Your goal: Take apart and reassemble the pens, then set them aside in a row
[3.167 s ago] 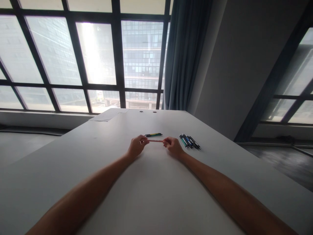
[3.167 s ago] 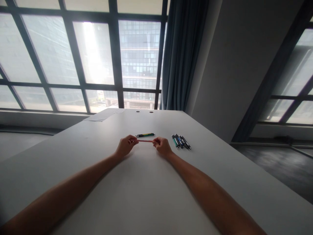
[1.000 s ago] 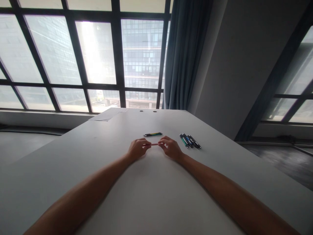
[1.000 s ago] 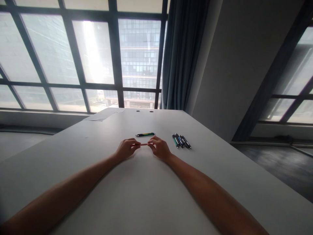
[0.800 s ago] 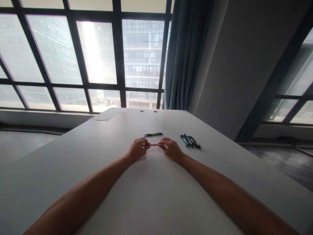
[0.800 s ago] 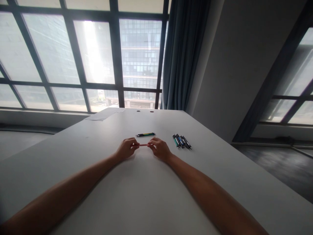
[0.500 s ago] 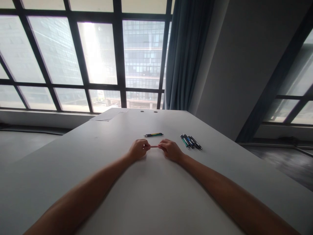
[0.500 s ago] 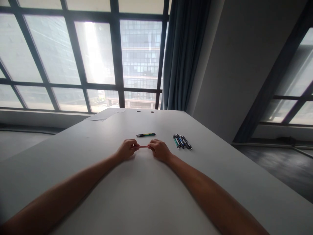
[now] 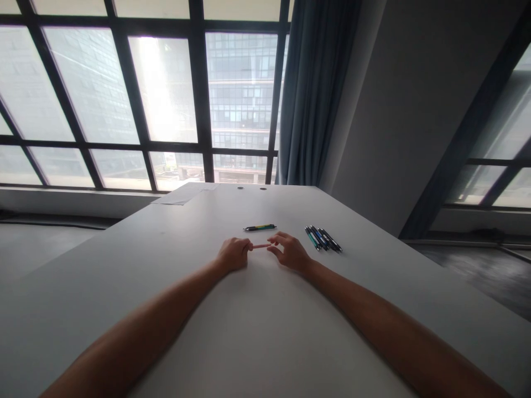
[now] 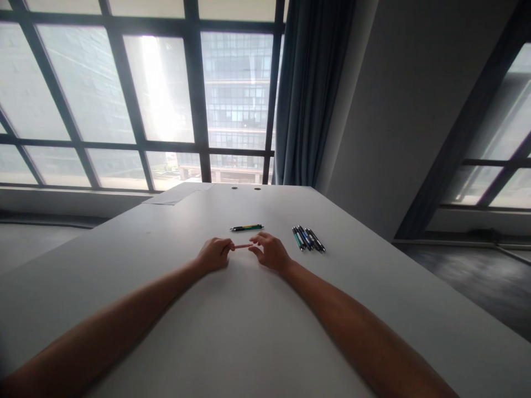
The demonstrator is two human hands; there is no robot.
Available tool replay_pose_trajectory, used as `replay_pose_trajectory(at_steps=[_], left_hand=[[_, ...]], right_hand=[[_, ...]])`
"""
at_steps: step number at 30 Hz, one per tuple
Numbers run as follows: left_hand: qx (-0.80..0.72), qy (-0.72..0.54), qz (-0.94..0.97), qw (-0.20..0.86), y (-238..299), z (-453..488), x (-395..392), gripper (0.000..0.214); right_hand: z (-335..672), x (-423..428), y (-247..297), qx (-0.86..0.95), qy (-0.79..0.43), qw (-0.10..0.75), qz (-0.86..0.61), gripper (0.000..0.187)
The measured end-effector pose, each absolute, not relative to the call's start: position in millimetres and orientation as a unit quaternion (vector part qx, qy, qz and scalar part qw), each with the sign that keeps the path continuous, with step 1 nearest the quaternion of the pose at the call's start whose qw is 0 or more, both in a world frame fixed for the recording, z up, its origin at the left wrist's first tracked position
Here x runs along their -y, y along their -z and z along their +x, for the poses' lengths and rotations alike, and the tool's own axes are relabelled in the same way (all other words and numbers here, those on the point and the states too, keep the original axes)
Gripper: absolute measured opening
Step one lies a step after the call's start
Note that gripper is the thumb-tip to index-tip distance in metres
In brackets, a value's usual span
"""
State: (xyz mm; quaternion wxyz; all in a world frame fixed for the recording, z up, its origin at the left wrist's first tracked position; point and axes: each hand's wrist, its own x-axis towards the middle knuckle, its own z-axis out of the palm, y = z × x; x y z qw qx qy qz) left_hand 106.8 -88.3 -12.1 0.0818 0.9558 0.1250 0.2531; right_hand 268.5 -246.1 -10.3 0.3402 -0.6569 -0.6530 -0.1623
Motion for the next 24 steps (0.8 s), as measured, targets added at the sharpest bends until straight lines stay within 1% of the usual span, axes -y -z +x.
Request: replay_pose_trajectory(at_steps=[4,10,16,20,24], left_hand=[[-0.136,-0.244,0.958,0.072,12.2,107.0,88.9,0.027],[-0.141,-0.228,0.960,0.086,9.7,106.7,91.8,0.025],[-0.130,-0.236,0.957,0.108,9.5,106.8,91.8,0.024],[-0.132,-0.245,0.953,0.116,10.1,106.9,91.3,0.025],[-0.084,-0.264,0.949,0.150,9.6,107.0,90.5,0.025]], right_hand=[[269.3,246.1,9.9,0.659,0.158,0.310,-0.666,0.020],[268.9,244.9,9.3,0.664,0.146,0.335,-0.652,0.011],[269.2,244.6,10.6,0.653,0.129,0.370,-0.648,0.008],[270.1,246.0,10.4,0.653,0.130,0.347,-0.661,0.009],[272.1,246.1,11.3,0.658,0.130,0.327,-0.666,0.011]])
